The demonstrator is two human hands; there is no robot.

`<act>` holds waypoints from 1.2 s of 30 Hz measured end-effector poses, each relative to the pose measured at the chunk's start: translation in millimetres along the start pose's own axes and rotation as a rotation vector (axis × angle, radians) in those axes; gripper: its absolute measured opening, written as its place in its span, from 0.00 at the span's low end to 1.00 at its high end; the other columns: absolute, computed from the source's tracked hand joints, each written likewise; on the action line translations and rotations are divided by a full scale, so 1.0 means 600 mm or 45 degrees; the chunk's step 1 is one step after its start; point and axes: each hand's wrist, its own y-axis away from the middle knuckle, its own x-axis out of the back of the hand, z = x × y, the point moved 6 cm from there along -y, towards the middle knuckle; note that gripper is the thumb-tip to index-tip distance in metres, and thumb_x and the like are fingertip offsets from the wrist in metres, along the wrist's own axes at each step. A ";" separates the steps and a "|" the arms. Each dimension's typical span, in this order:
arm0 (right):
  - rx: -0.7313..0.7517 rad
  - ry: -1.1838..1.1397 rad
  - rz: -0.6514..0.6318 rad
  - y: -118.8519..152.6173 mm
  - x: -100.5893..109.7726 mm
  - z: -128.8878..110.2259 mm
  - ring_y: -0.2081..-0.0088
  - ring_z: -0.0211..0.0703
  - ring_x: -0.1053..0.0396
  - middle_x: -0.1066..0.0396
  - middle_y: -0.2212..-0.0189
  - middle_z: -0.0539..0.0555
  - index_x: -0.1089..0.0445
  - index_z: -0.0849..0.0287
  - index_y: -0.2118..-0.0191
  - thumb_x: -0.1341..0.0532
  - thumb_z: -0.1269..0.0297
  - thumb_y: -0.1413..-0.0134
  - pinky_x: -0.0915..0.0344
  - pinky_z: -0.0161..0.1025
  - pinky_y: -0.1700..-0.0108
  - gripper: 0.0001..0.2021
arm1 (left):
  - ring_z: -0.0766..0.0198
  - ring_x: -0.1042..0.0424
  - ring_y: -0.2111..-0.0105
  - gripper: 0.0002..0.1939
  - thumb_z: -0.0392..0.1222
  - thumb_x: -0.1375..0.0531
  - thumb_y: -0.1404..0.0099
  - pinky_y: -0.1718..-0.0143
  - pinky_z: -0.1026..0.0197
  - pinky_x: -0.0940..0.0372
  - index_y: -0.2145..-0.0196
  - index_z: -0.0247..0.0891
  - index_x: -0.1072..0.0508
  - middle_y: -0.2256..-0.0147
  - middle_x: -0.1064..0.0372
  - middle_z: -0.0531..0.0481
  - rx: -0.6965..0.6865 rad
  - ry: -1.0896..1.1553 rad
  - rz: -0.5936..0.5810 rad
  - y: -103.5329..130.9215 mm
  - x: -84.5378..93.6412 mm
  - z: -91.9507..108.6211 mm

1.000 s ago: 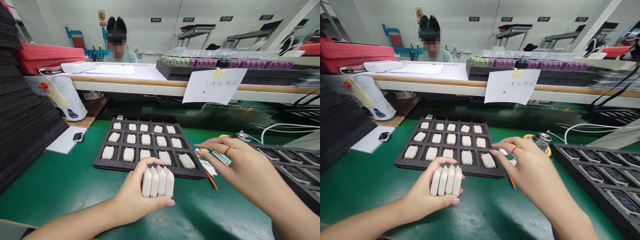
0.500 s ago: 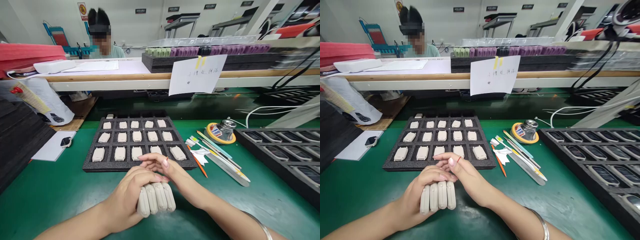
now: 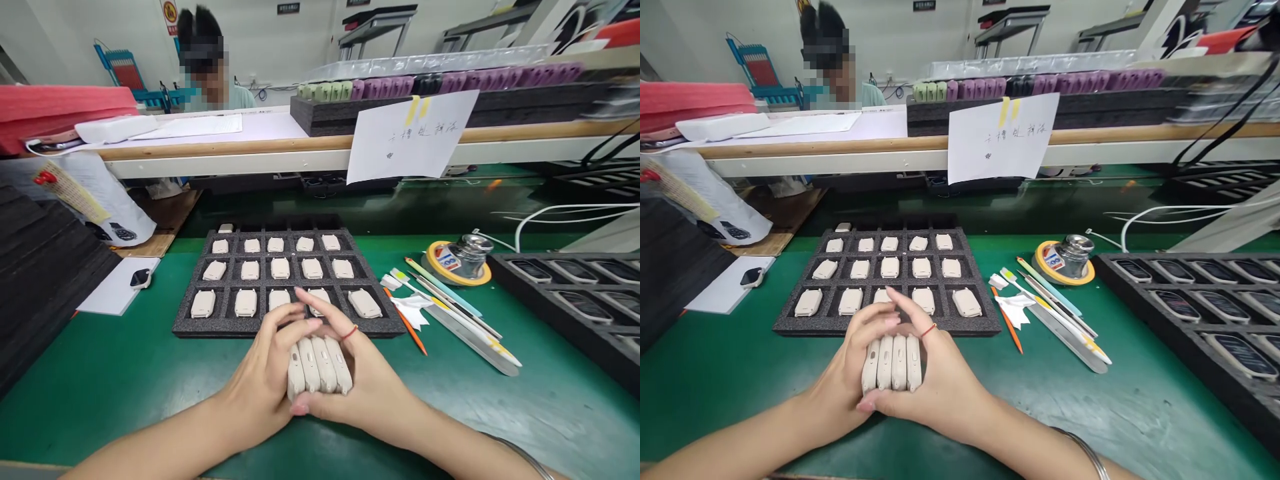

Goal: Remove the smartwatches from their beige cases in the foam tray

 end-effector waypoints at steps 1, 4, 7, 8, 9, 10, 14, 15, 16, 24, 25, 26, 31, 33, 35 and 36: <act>0.095 0.085 0.021 0.001 0.003 -0.008 0.52 0.49 0.26 0.25 0.52 0.53 0.54 0.48 0.31 0.24 0.68 0.62 0.30 0.47 0.47 0.55 | 0.44 0.53 0.33 0.47 0.39 0.32 0.42 0.37 0.42 0.48 0.34 0.53 0.54 0.35 0.55 0.39 0.095 0.088 -0.007 0.000 -0.002 -0.004; 0.344 0.249 0.034 0.005 0.009 -0.025 0.53 0.45 0.25 0.24 0.53 0.51 0.59 0.45 0.30 0.25 0.70 0.58 0.30 0.42 0.46 0.55 | 0.45 0.42 0.38 0.60 0.42 0.27 0.48 0.41 0.43 0.41 0.32 0.54 0.64 0.36 0.50 0.37 0.513 0.616 -0.044 0.000 -0.015 -0.016; 0.525 0.327 -0.005 0.008 0.008 -0.031 0.49 0.46 0.27 0.26 0.50 0.54 0.61 0.47 0.29 0.28 0.68 0.52 0.32 0.42 0.44 0.52 | 0.51 0.30 0.49 0.42 0.45 0.28 0.47 0.49 0.51 0.33 0.39 0.44 0.43 0.48 0.33 0.41 0.782 1.054 -0.071 -0.003 -0.029 -0.014; 0.558 0.347 -0.018 0.008 0.007 -0.031 0.48 0.47 0.27 0.26 0.49 0.55 0.61 0.48 0.29 0.28 0.67 0.51 0.32 0.43 0.42 0.51 | 0.53 0.28 0.51 0.34 0.45 0.28 0.47 0.51 0.54 0.32 0.45 0.41 0.35 0.52 0.30 0.43 0.803 1.100 -0.079 -0.006 -0.030 -0.013; 0.578 0.365 -0.029 0.008 0.006 -0.031 0.47 0.48 0.28 0.26 0.49 0.56 0.62 0.49 0.29 0.29 0.66 0.50 0.33 0.45 0.41 0.51 | 0.55 0.28 0.53 0.28 0.43 0.28 0.47 0.53 0.56 0.32 0.51 0.40 0.31 0.56 0.28 0.46 0.806 1.114 -0.089 -0.008 -0.030 -0.012; 0.581 0.375 -0.036 0.008 0.006 -0.031 0.47 0.49 0.28 0.27 0.49 0.57 0.63 0.49 0.29 0.29 0.65 0.49 0.33 0.46 0.41 0.51 | 0.57 0.27 0.55 0.25 0.42 0.28 0.48 0.54 0.58 0.32 0.53 0.40 0.30 0.58 0.28 0.48 0.801 1.117 -0.099 -0.010 -0.029 -0.011; 0.555 0.351 -0.051 0.008 0.005 -0.030 0.46 0.51 0.28 0.27 0.48 0.58 0.64 0.50 0.29 0.30 0.64 0.48 0.30 0.46 0.43 0.51 | 0.60 0.27 0.58 0.25 0.39 0.27 0.49 0.57 0.61 0.32 0.54 0.40 0.29 0.61 0.28 0.50 0.840 1.128 -0.080 -0.008 -0.027 -0.015; 0.550 0.346 -0.054 0.008 0.004 -0.030 0.46 0.51 0.28 0.27 0.49 0.58 0.65 0.50 0.29 0.29 0.65 0.49 0.30 0.45 0.43 0.52 | 0.61 0.27 0.59 0.26 0.39 0.27 0.50 0.58 0.61 0.32 0.54 0.39 0.30 0.61 0.28 0.50 0.860 1.124 -0.064 -0.006 -0.028 -0.017; 0.542 0.345 -0.051 0.007 0.003 -0.029 0.46 0.51 0.28 0.27 0.49 0.58 0.65 0.50 0.29 0.29 0.65 0.49 0.30 0.46 0.43 0.52 | 0.61 0.28 0.60 0.26 0.39 0.27 0.50 0.59 0.61 0.32 0.54 0.39 0.30 0.62 0.28 0.51 0.872 1.113 -0.046 -0.005 -0.029 -0.018; 0.382 0.419 0.046 0.004 -0.009 -0.005 0.49 0.48 0.26 0.26 0.49 0.58 0.66 0.53 0.28 0.33 0.71 0.50 0.27 0.42 0.50 0.51 | 0.65 0.31 0.63 0.28 0.45 0.25 0.53 0.61 0.63 0.33 0.58 0.39 0.33 0.65 0.32 0.55 0.923 1.053 0.209 0.005 -0.048 -0.028; 0.357 0.429 0.065 0.003 -0.009 -0.002 0.51 0.47 0.25 0.25 0.49 0.58 0.66 0.53 0.28 0.34 0.71 0.50 0.26 0.41 0.53 0.51 | 0.65 0.31 0.63 0.28 0.47 0.26 0.52 0.61 0.63 0.33 0.58 0.39 0.33 0.66 0.32 0.55 0.931 1.056 0.218 0.007 -0.049 -0.029; 0.331 0.434 0.085 0.002 -0.010 -0.001 0.53 0.46 0.24 0.25 0.50 0.58 0.66 0.53 0.28 0.34 0.71 0.51 0.26 0.40 0.55 0.51 | 0.65 0.31 0.63 0.27 0.48 0.26 0.51 0.60 0.63 0.33 0.59 0.39 0.33 0.66 0.32 0.55 0.937 1.058 0.224 0.008 -0.051 -0.031; 0.242 0.476 0.089 -0.001 -0.014 0.002 0.51 0.49 0.25 0.26 0.49 0.59 0.65 0.52 0.29 0.37 0.76 0.55 0.27 0.46 0.52 0.51 | 0.66 0.31 0.61 0.27 0.53 0.28 0.48 0.59 0.65 0.35 0.57 0.38 0.30 0.63 0.30 0.53 1.109 1.132 0.310 0.015 -0.052 -0.040; 0.242 0.448 0.026 0.001 -0.016 -0.004 0.48 0.49 0.27 0.28 0.46 0.59 0.63 0.51 0.29 0.38 0.77 0.54 0.28 0.45 0.51 0.49 | 0.66 0.30 0.63 0.26 0.53 0.28 0.48 0.61 0.65 0.34 0.56 0.38 0.30 0.64 0.29 0.52 1.176 1.231 0.318 0.016 -0.054 -0.036; 0.241 0.345 -0.080 0.005 -0.018 -0.012 0.48 0.47 0.28 0.34 0.41 0.60 0.60 0.50 0.30 0.39 0.76 0.51 0.26 0.39 0.58 0.46 | 0.65 0.27 0.64 0.25 0.53 0.30 0.45 0.61 0.63 0.32 0.54 0.39 0.31 0.64 0.27 0.51 1.180 1.338 0.295 0.013 -0.054 -0.027; 0.236 0.292 -0.134 0.007 -0.018 -0.017 0.49 0.46 0.28 0.38 0.39 0.61 0.59 0.50 0.30 0.40 0.75 0.48 0.26 0.36 0.62 0.43 | 0.64 0.26 0.65 0.24 0.53 0.31 0.43 0.61 0.62 0.32 0.53 0.39 0.31 0.64 0.26 0.50 1.165 1.378 0.281 0.012 -0.053 -0.023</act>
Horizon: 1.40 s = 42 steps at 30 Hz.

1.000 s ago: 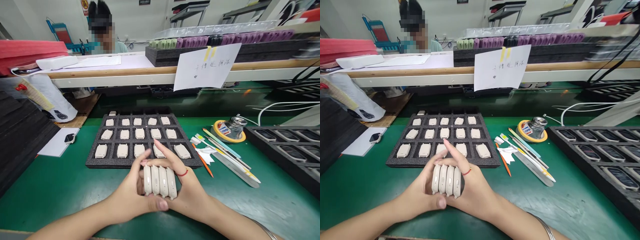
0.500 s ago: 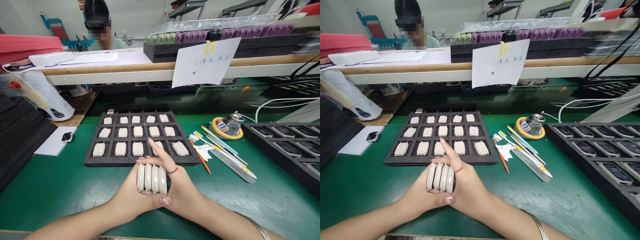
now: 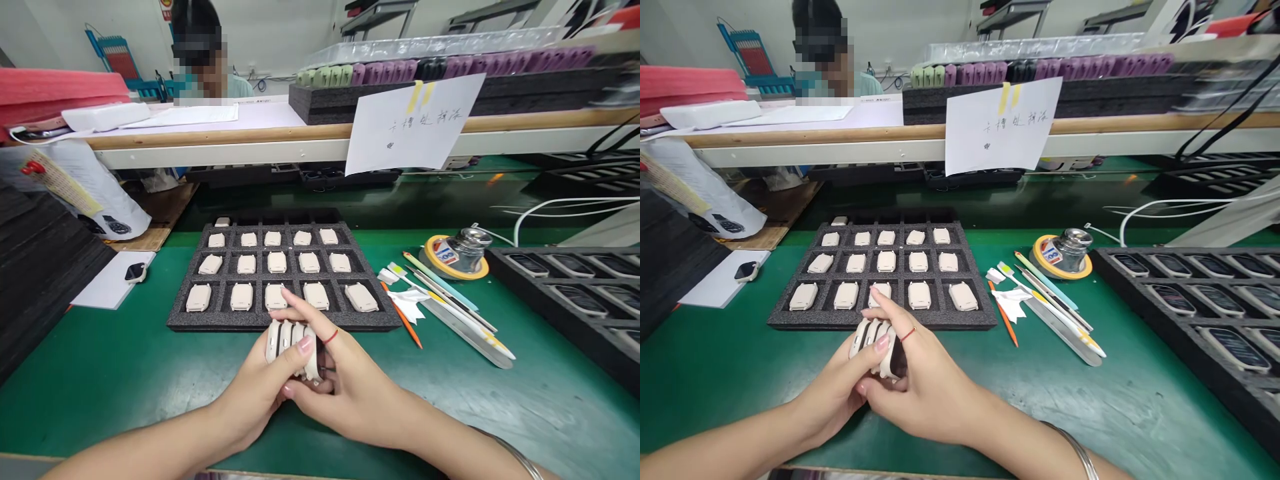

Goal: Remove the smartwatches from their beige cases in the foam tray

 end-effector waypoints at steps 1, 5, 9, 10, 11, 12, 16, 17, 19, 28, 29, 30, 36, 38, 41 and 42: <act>0.004 -0.042 -0.042 0.002 0.002 -0.005 0.48 0.45 0.29 0.41 0.37 0.61 0.56 0.50 0.31 0.41 0.74 0.46 0.26 0.34 0.65 0.39 | 0.63 0.25 0.64 0.23 0.52 0.32 0.40 0.60 0.60 0.31 0.53 0.40 0.31 0.64 0.25 0.49 -0.008 0.016 -0.025 0.003 -0.002 0.004; 0.028 -0.053 -0.157 0.007 0.009 -0.017 0.39 0.47 0.39 0.44 0.36 0.58 0.51 0.50 0.33 0.48 0.74 0.41 0.25 0.34 0.61 0.31 | 0.58 0.24 0.58 0.18 0.51 0.36 0.36 0.58 0.59 0.29 0.53 0.39 0.30 0.58 0.25 0.45 -0.044 -0.005 -0.038 0.011 -0.001 0.015; 0.096 0.023 -0.195 0.008 0.009 -0.018 0.33 0.44 0.48 0.48 0.33 0.54 0.55 0.48 0.32 0.49 0.72 0.37 0.36 0.41 0.39 0.30 | 0.58 0.26 0.55 0.16 0.51 0.37 0.35 0.57 0.58 0.28 0.54 0.40 0.29 0.59 0.27 0.46 -0.035 -0.011 -0.025 0.012 0.002 0.015; 0.118 0.049 -0.190 0.007 0.009 -0.018 0.33 0.42 0.49 0.49 0.33 0.53 0.55 0.48 0.32 0.50 0.71 0.36 0.42 0.42 0.36 0.29 | 0.59 0.26 0.56 0.16 0.51 0.37 0.35 0.57 0.58 0.28 0.54 0.40 0.29 0.59 0.27 0.47 -0.036 -0.006 -0.023 0.012 0.003 0.015; 0.137 0.072 -0.183 0.006 0.008 -0.018 0.33 0.41 0.50 0.49 0.33 0.52 0.55 0.47 0.32 0.50 0.71 0.35 0.46 0.42 0.33 0.29 | 0.61 0.27 0.57 0.16 0.50 0.36 0.35 0.57 0.59 0.28 0.54 0.40 0.29 0.60 0.27 0.48 -0.038 -0.002 -0.018 0.012 0.004 0.014; 0.149 0.091 -0.175 0.006 0.007 -0.018 0.33 0.39 0.50 0.49 0.33 0.51 0.56 0.47 0.32 0.51 0.71 0.34 0.48 0.41 0.32 0.28 | 0.63 0.27 0.59 0.16 0.50 0.36 0.36 0.58 0.60 0.28 0.54 0.40 0.29 0.61 0.28 0.49 -0.043 0.002 -0.006 0.012 0.005 0.014; 0.161 0.117 -0.159 0.004 0.003 -0.015 0.32 0.36 0.52 0.48 0.34 0.50 0.56 0.45 0.33 0.53 0.71 0.33 0.51 0.39 0.32 0.26 | 0.68 0.29 0.64 0.17 0.49 0.35 0.37 0.60 0.63 0.29 0.54 0.40 0.30 0.64 0.30 0.52 -0.058 0.024 0.029 0.013 0.008 0.014; 0.156 0.114 -0.166 0.004 0.002 -0.014 0.32 0.36 0.52 0.48 0.34 0.50 0.56 0.45 0.33 0.53 0.70 0.33 0.51 0.39 0.32 0.26 | 0.68 0.29 0.64 0.17 0.49 0.35 0.36 0.60 0.63 0.29 0.54 0.40 0.30 0.64 0.30 0.52 -0.057 0.031 0.030 0.013 0.008 0.014; 0.141 0.103 -0.183 0.004 0.001 -0.012 0.32 0.37 0.52 0.49 0.33 0.50 0.56 0.45 0.33 0.53 0.69 0.33 0.51 0.39 0.32 0.26 | 0.68 0.29 0.64 0.16 0.49 0.35 0.36 0.59 0.63 0.28 0.54 0.40 0.30 0.64 0.31 0.52 -0.058 0.037 0.027 0.012 0.007 0.014; 0.120 0.070 -0.169 0.005 0.005 -0.013 0.33 0.38 0.50 0.48 0.34 0.51 0.55 0.46 0.33 0.53 0.69 0.34 0.49 0.40 0.33 0.26 | 0.69 0.31 0.64 0.15 0.48 0.36 0.36 0.60 0.64 0.28 0.54 0.41 0.29 0.64 0.32 0.53 -0.064 0.012 0.031 0.010 0.006 0.015; 0.116 0.067 -0.170 0.004 0.005 -0.012 0.33 0.38 0.50 0.48 0.34 0.51 0.55 0.47 0.33 0.53 0.69 0.34 0.49 0.40 0.33 0.26 | 0.69 0.31 0.64 0.15 0.48 0.36 0.35 0.60 0.64 0.28 0.54 0.41 0.29 0.64 0.32 0.53 -0.063 0.013 0.028 0.010 0.006 0.014; 0.117 0.065 -0.171 0.003 0.004 -0.012 0.33 0.38 0.50 0.48 0.34 0.51 0.55 0.47 0.33 0.53 0.69 0.34 0.49 0.40 0.33 0.26 | 0.69 0.31 0.64 0.15 0.48 0.36 0.35 0.60 0.64 0.28 0.54 0.41 0.29 0.64 0.32 0.53 -0.061 0.012 0.027 0.009 0.007 0.014; 0.105 0.067 -0.171 0.001 0.002 -0.007 0.33 0.38 0.50 0.48 0.35 0.52 0.55 0.48 0.34 0.53 0.70 0.34 0.48 0.40 0.33 0.26 | 0.68 0.30 0.63 0.14 0.48 0.36 0.35 0.59 0.64 0.28 0.55 0.42 0.29 0.63 0.31 0.52 -0.057 0.013 0.022 0.009 0.007 0.014; 0.100 0.058 -0.173 0.002 0.002 -0.007 0.33 0.38 0.50 0.47 0.35 0.52 0.54 0.48 0.34 0.53 0.70 0.35 0.48 0.40 0.33 0.26 | 0.68 0.30 0.62 0.14 0.48 0.36 0.35 0.60 0.64 0.28 0.54 0.42 0.28 0.63 0.31 0.52 -0.052 0.020 0.016 0.009 0.007 0.014; 0.096 0.055 -0.156 0.004 0.004 -0.008 0.33 0.38 0.49 0.47 0.35 0.52 0.54 0.48 0.34 0.53 0.69 0.34 0.48 0.41 0.33 0.25 | 0.68 0.29 0.62 0.14 0.48 0.36 0.35 0.60 0.65 0.28 0.54 0.42 0.29 0.63 0.31 0.52 -0.054 0.021 0.036 0.009 0.009 0.013; 0.088 0.058 -0.153 0.005 0.004 -0.008 0.33 0.38 0.49 0.47 0.35 0.52 0.54 0.48 0.34 0.53 0.68 0.33 0.48 0.41 0.33 0.24 | 0.68 0.29 0.62 0.14 0.48 0.36 0.36 0.61 0.65 0.28 0.54 0.43 0.28 0.63 0.31 0.53 -0.057 0.022 0.041 0.009 0.009 0.013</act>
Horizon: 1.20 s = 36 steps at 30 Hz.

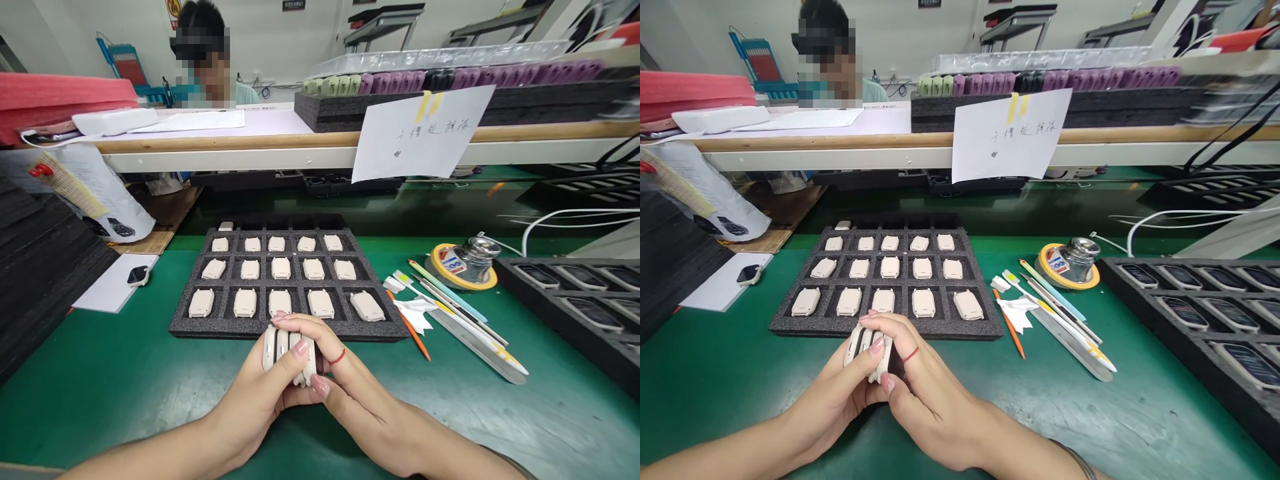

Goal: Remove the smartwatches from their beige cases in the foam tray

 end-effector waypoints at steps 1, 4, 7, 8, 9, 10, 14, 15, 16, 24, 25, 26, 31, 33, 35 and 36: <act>-0.005 0.003 0.001 0.001 0.000 0.001 0.33 0.38 0.49 0.47 0.35 0.52 0.53 0.48 0.34 0.53 0.68 0.33 0.48 0.41 0.33 0.24 | 0.69 0.29 0.63 0.14 0.48 0.36 0.35 0.61 0.65 0.28 0.54 0.42 0.28 0.64 0.30 0.53 -0.001 0.001 0.000 0.000 0.000 0.000; -0.009 0.016 -0.010 0.001 -0.001 0.003 0.33 0.39 0.50 0.47 0.34 0.53 0.53 0.49 0.34 0.52 0.68 0.34 0.48 0.42 0.33 0.25 | 0.70 0.29 0.64 0.13 0.48 0.36 0.35 0.61 0.66 0.28 0.56 0.41 0.28 0.65 0.30 0.53 0.003 0.018 -0.013 -0.001 -0.002 -0.001; 0.000 0.027 0.003 0.000 0.000 0.002 0.33 0.42 0.48 0.46 0.35 0.56 0.52 0.50 0.34 0.52 0.69 0.35 0.46 0.45 0.34 0.25 | 0.70 0.29 0.65 0.12 0.48 0.36 0.35 0.62 0.66 0.28 0.57 0.40 0.28 0.65 0.30 0.53 0.000 0.038 -0.022 -0.001 -0.003 -0.001; 0.003 0.030 0.012 -0.001 0.000 0.001 0.34 0.43 0.47 0.45 0.35 0.57 0.52 0.51 0.34 0.51 0.70 0.35 0.45 0.46 0.34 0.26 | 0.70 0.29 0.65 0.11 0.47 0.36 0.35 0.62 0.66 0.28 0.58 0.40 0.28 0.66 0.30 0.53 -0.004 0.043 -0.021 -0.001 -0.003 0.000; 0.006 0.032 0.020 -0.001 0.001 0.000 0.34 0.44 0.47 0.45 0.36 0.57 0.52 0.52 0.34 0.51 0.71 0.36 0.45 0.47 0.34 0.26 | 0.71 0.29 0.66 0.11 0.47 0.36 0.35 0.62 0.67 0.28 0.58 0.40 0.28 0.66 0.30 0.53 -0.008 0.044 -0.018 -0.001 -0.003 0.000; 0.009 0.034 0.024 -0.002 0.001 -0.001 0.34 0.45 0.46 0.45 0.36 0.58 0.52 0.52 0.34 0.51 0.72 0.37 0.44 0.48 0.35 0.26 | 0.70 0.29 0.66 0.11 0.47 0.36 0.35 0.62 0.66 0.28 0.58 0.40 0.28 0.66 0.30 0.53 -0.009 0.044 -0.011 -0.001 -0.003 0.000; 0.006 0.041 0.021 -0.003 0.001 -0.005 0.35 0.46 0.45 0.44 0.36 0.58 0.52 0.52 0.34 0.51 0.71 0.36 0.43 0.49 0.35 0.26 | 0.69 0.29 0.65 0.11 0.46 0.36 0.35 0.61 0.65 0.28 0.57 0.39 0.28 0.65 0.29 0.52 0.002 0.038 -0.002 0.001 -0.005 0.001; 0.004 0.044 0.026 -0.003 0.001 -0.005 0.35 0.47 0.44 0.43 0.36 0.59 0.52 0.52 0.34 0.51 0.70 0.36 0.43 0.49 0.36 0.26 | 0.69 0.28 0.65 0.11 0.46 0.36 0.35 0.61 0.65 0.28 0.57 0.39 0.28 0.65 0.29 0.52 0.008 0.048 -0.005 0.001 -0.005 0.001; 0.005 0.048 0.035 -0.003 0.002 -0.005 0.36 0.47 0.43 0.43 0.37 0.59 0.51 0.52 0.34 0.51 0.70 0.36 0.42 0.49 0.36 0.26 | 0.69 0.28 0.65 0.11 0.46 0.36 0.35 0.61 0.65 0.28 0.57 0.39 0.28 0.65 0.29 0.52 0.015 0.060 -0.008 0.001 -0.006 0.001; 0.041 0.056 0.019 -0.001 0.002 -0.005 0.35 0.44 0.45 0.44 0.36 0.57 0.52 0.52 0.34 0.52 0.71 0.37 0.44 0.46 0.35 0.27 | 0.68 0.28 0.63 0.12 0.46 0.36 0.35 0.60 0.65 0.28 0.55 0.41 0.27 0.63 0.29 0.51 0.011 0.044 0.001 -0.001 -0.004 0.001; 0.037 0.058 0.020 -0.001 0.002 -0.004 0.35 0.44 0.45 0.44 0.36 0.57 0.52 0.52 0.34 0.52 0.71 0.38 0.44 0.45 0.35 0.27 | 0.69 0.28 0.63 0.12 0.46 0.35 0.35 0.60 0.65 0.28 0.56 0.41 0.27 0.63 0.29 0.52 0.013 0.050 -0.001 -0.001 -0.005 0.000; 0.034 0.059 0.023 -0.001 0.002 -0.004 0.36 0.44 0.45 0.44 0.37 0.57 0.52 0.53 0.34 0.52 0.72 0.38 0.43 0.45 0.35 0.27 | 0.70 0.28 0.64 0.12 0.46 0.35 0.35 0.60 0.66 0.28 0.56 0.41 0.27 0.64 0.29 0.52 0.017 0.056 -0.002 -0.002 -0.005 0.000; 0.025 0.066 0.033 -0.002 0.002 -0.004 0.36 0.46 0.44 0.43 0.37 0.59 0.51 0.55 0.34 0.52 0.73 0.38 0.43 0.48 0.36 0.27 | 0.70 0.28 0.65 0.11 0.45 0.36 0.35 0.61 0.67 0.28 0.56 0.41 0.27 0.65 0.30 0.53 0.025 0.054 0.004 -0.001 -0.004 -0.002; 0.037 0.063 0.030 -0.001 0.003 -0.004 0.35 0.47 0.45 0.43 0.37 0.59 0.51 0.54 0.34 0.52 0.72 0.37 0.43 0.50 0.35 0.26 | 0.69 0.29 0.64 0.11 0.46 0.35 0.36 0.61 0.66 0.28 0.57 0.41 0.27 0.65 0.30 0.53 0.024 0.033 0.013 0.000 -0.003 -0.001; 0.054 0.055 0.027 -0.001 0.003 -0.004 0.35 0.48 0.45 0.43 0.37 0.59 0.51 0.54 0.34 0.53 0.69 0.35 0.43 0.49 0.35 0.25 | 0.69 0.29 0.63 0.11 0.47 0.35 0.36 0.61 0.66 0.28 0.58 0.41 0.27 0.64 0.30 0.53 0.019 0.013 0.008 0.000 -0.004 0.001; 0.057 0.052 0.028 -0.001 0.003 -0.005 0.35 0.47 0.44 0.43 0.37 0.59 0.51 0.54 0.34 0.53 0.68 0.35 0.43 0.49 0.35 0.25 | 0.68 0.29 0.63 0.11 0.47 0.35 0.36 0.61 0.65 0.28 0.58 0.41 0.27 0.64 0.30 0.52 0.018 0.010 0.004 0.000 -0.005 0.001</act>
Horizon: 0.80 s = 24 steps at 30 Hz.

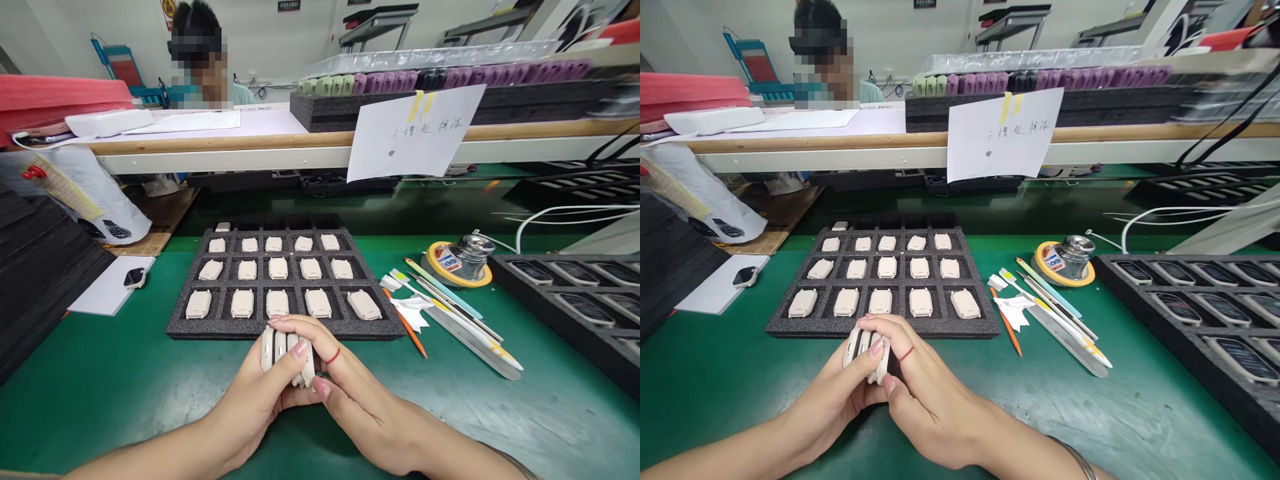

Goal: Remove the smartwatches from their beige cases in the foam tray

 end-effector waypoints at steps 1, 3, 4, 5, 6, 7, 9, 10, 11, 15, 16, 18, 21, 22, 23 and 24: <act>-0.003 -0.001 0.001 0.000 0.000 0.000 0.36 0.47 0.44 0.43 0.37 0.59 0.51 0.53 0.34 0.53 0.68 0.34 0.43 0.48 0.35 0.25 | 0.68 0.29 0.63 0.11 0.47 0.36 0.35 0.61 0.65 0.28 0.57 0.41 0.27 0.64 0.30 0.52 -0.001 0.000 -0.003 0.000 0.000 0.000; -0.022 0.001 0.005 0.000 0.001 -0.001 0.36 0.47 0.44 0.42 0.37 0.59 0.50 0.53 0.34 0.53 0.69 0.35 0.43 0.48 0.35 0.24 | 0.68 0.29 0.62 0.12 0.47 0.36 0.35 0.61 0.65 0.28 0.56 0.41 0.27 0.63 0.30 0.52 0.001 0.006 -0.004 -0.001 0.000 0.000; -0.032 0.003 0.005 0.000 0.001 -0.001 0.35 0.47 0.44 0.42 0.37 0.59 0.50 0.53 0.34 0.53 0.69 0.35 0.43 0.49 0.35 0.25 | 0.68 0.29 0.62 0.12 0.46 0.36 0.35 0.61 0.64 0.28 0.55 0.41 0.27 0.63 0.30 0.52 0.003 0.007 -0.001 -0.001 0.000 0.000; -0.042 0.004 0.002 0.000 0.000 -0.001 0.35 0.47 0.44 0.43 0.37 0.59 0.50 0.54 0.34 0.53 0.70 0.36 0.44 0.49 0.35 0.25 | 0.68 0.29 0.62 0.12 0.46 0.35 0.36 0.60 0.64 0.28 0.55 0.41 0.27 0.62 0.30 0.52 0.003 0.006 0.002 -0.001 0.001 -0.001; -0.048 0.004 -0.001 0.000 0.000 -0.001 0.35 0.48 0.45 0.43 0.37 0.58 0.50 0.54 0.34 0.53 0.71 0.36 0.44 0.49 0.35 0.26 | 0.68 0.29 0.62 0.13 0.46 0.35 0.36 0.60 0.64 0.28 0.55 0.42 0.27 0.62 0.30 0.52 0.004 0.004 0.002 -0.001 0.002 -0.001; -0.053 0.005 -0.005 0.000 -0.001 -0.002 0.35 0.47 0.45 0.43 0.36 0.58 0.50 0.54 0.34 0.53 0.71 0.37 0.44 0.49 0.35 0.27 | 0.68 0.29 0.62 0.13 0.46 0.35 0.36 0.60 0.64 0.28 0.55 0.42 0.27 0.62 0.30 0.52 0.004 0.004 0.001 -0.001 0.002 -0.002; -0.057 0.007 -0.004 0.000 -0.001 -0.001 0.35 0.47 0.45 0.44 0.36 0.58 0.51 0.54 0.34 0.52 0.72 0.38 0.44 0.49 0.35 0.27 | 0.68 0.29 0.63 0.12 0.46 0.35 0.36 0.61 0.65 0.28 0.56 0.42 0.27 0.63 0.30 0.52 0.005 0.008 -0.007 0.000 0.002 -0.004; -0.056 0.007 -0.002 0.000 -0.001 0.000 0.35 0.47 0.45 0.44 0.36 0.58 0.51 0.54 0.34 0.52 0.72 0.38 0.44 0.49 0.35 0.27 | 0.69 0.29 0.63 0.12 0.46 0.35 0.36 0.61 0.66 0.28 0.55 0.42 0.27 0.63 0.30 0.53 0.004 0.009 -0.008 0.000 0.003 -0.004; -0.051 0.006 -0.002 0.000 -0.001 0.000 0.35 0.46 0.46 0.44 0.36 0.58 0.51 0.54 0.33 0.52 0.72 0.38 0.44 0.48 0.35 0.27 | 0.70 0.29 0.64 0.12 0.46 0.35 0.36 0.61 0.66 0.28 0.55 0.42 0.27 0.63 0.30 0.53 0.002 0.007 -0.007 0.000 0.003 -0.004; -0.046 -0.017 -0.016 -0.001 -0.002 0.001 0.35 0.46 0.46 0.44 0.36 0.57 0.51 0.54 0.34 0.52 0.73 0.39 0.45 0.48 0.34 0.28 | 0.69 0.30 0.63 0.13 0.47 0.35 0.36 0.60 0.65 0.28 0.55 0.42 0.28 0.63 0.31 0.53 -0.008 -0.009 0.002 -0.002 0.004 -0.003; -0.055 -0.023 -0.017 -0.001 -0.002 0.002 0.35 0.46 0.45 0.44 0.36 0.58 0.51 0.54 0.34 0.51 0.73 0.39 0.44 0.49 0.35 0.29 | 0.68 0.30 0.63 0.14 0.47 0.35 0.36 0.60 0.64 0.28 0.55 0.41 0.28 0.63 0.31 0.52 -0.005 -0.011 0.002 -0.002 0.004 -0.003; -0.083 -0.027 -0.015 -0.001 -0.002 0.003 0.35 0.47 0.45 0.44 0.36 0.58 0.51 0.54 0.34 0.50 0.73 0.40 0.44 0.49 0.35 0.29 | 0.68 0.30 0.62 0.14 0.48 0.35 0.36 0.60 0.64 0.29 0.54 0.41 0.28 0.63 0.30 0.51 0.002 -0.016 0.008 -0.002 0.004 -0.002; -0.102 -0.036 -0.010 0.000 -0.002 0.004 0.36 0.48 0.44 0.43 0.37 0.58 0.49 0.53 0.34 0.50 0.72 0.40 0.43 0.50 0.36 0.28 | 0.68 0.29 0.62 0.14 0.48 0.35 0.36 0.62 0.66 0.29 0.55 0.41 0.28 0.64 0.30 0.52 0.004 -0.019 0.012 -0.001 0.004 -0.002; -0.106 -0.039 -0.010 0.000 -0.002 0.004 0.36 0.48 0.44 0.43 0.37 0.58 0.49 0.53 0.35 0.50 0.72 0.39 0.43 0.50 0.36 0.28 | 0.68 0.29 0.62 0.14 0.48 0.35 0.36 0.63 0.67 0.30 0.55 0.41 0.28 0.64 0.30 0.52 0.002 -0.014 0.012 -0.001 0.004 -0.002; -0.110 -0.040 -0.010 0.000 -0.002 0.004 0.36 0.48 0.44 0.43 0.37 0.58 0.49 0.53 0.35 0.50 0.71 0.39 0.43 0.50 0.36 0.27 | 0.68 0.29 0.63 0.14 0.48 0.35 0.36 0.63 0.67 0.30 0.55 0.41 0.28 0.64 0.30 0.52 -0.001 -0.008 0.012 -0.001 0.004 -0.002; -0.115 -0.040 -0.012 0.000 -0.001 0.005 0.36 0.47 0.44 0.43 0.37 0.57 0.49 0.53 0.35 0.51 0.70 0.38 0.43 0.49 0.36 0.26 | 0.69 0.29 0.63 0.14 0.47 0.35 0.36 0.63 0.67 0.29 0.55 0.41 0.28 0.63 0.30 0.52 -0.002 -0.003 0.011 -0.001 0.004 -0.003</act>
